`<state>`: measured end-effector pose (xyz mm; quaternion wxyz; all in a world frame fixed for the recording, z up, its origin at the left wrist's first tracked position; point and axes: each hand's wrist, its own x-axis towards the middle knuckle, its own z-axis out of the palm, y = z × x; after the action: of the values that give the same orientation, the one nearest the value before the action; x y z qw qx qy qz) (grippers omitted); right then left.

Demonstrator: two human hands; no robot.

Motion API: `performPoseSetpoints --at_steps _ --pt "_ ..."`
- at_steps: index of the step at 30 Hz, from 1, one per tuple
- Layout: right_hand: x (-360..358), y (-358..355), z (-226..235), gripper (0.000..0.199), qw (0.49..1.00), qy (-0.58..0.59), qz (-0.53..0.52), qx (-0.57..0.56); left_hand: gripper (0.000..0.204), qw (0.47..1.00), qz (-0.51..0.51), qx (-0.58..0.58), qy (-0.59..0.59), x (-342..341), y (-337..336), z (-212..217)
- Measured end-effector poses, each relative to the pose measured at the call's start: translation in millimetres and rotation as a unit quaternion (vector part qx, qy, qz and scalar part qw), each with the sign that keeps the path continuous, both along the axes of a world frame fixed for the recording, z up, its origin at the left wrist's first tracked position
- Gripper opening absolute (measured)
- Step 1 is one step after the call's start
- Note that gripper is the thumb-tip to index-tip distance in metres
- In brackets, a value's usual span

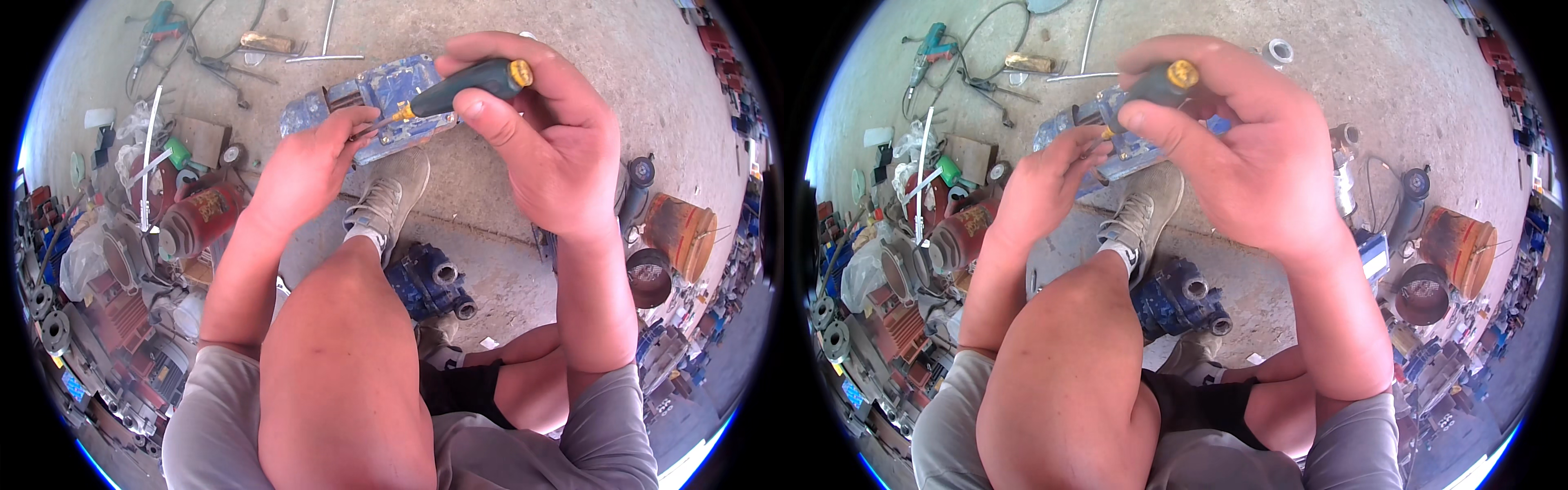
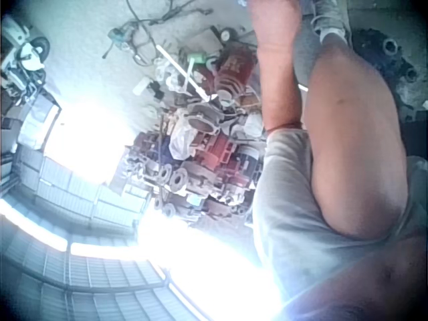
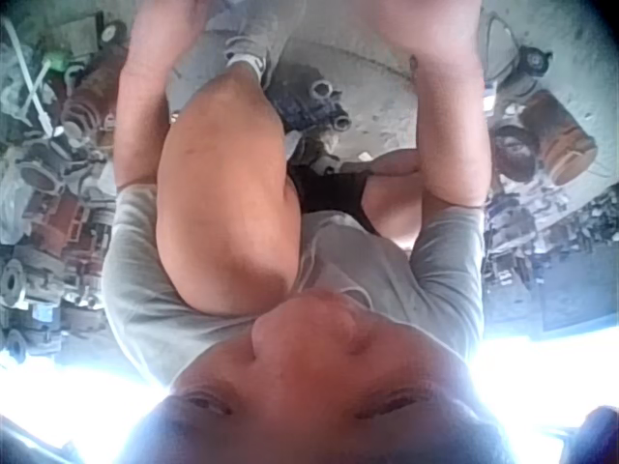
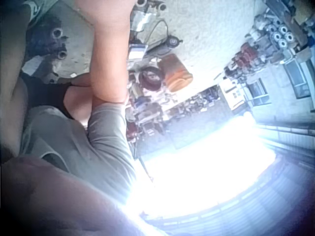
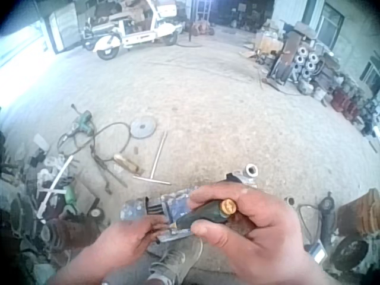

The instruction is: The person sits on the floor of a workshop and uses a screwdriver to remove screws from the terminal box of a blue electric motor. They then open the box, manipulate the internal wiring, and reassemble the unit.

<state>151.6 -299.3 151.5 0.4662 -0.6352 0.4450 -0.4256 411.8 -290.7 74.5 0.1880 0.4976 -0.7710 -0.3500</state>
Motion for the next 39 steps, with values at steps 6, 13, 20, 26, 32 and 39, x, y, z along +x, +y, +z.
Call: performPoseSetpoints --at_steps 6,13,20,26,32,39 --pt "-6 -5 4 0.038 0.998 0.02 0.038 0.041 0.029 0.999 -0.031 0.024 -0.007 4 -8 5" --pt "0 -32 28 0.034 0.997 0.044 -0.065 0.007 0.034 0.997 -0.028 -0.067 0.022 -28 -56 -10" --pt "-7 -56 39 0.031 0.976 0.205 -0.048 -0.052 0.037 0.996 -0.019 -0.08 0.026 -82 -99 -50" --pt "-17 -63 -5 0.033 0.965 0.226 -0.064 -0.115 0.039 0.998 -0.02 -0.025 0.057 -84 -100 -59" --pt "-23 -71 -6 0.034 0.967 0.223 -0.039 -0.118 0.036 0.983 -0.004 0.127 0.132 -78 -114 -49" --pt "-23 -88 -3 0.034 0.95 0.253 0.022 -0.183 0.03 0.989 0.012 0.11 0.094 -81 -112 -45"
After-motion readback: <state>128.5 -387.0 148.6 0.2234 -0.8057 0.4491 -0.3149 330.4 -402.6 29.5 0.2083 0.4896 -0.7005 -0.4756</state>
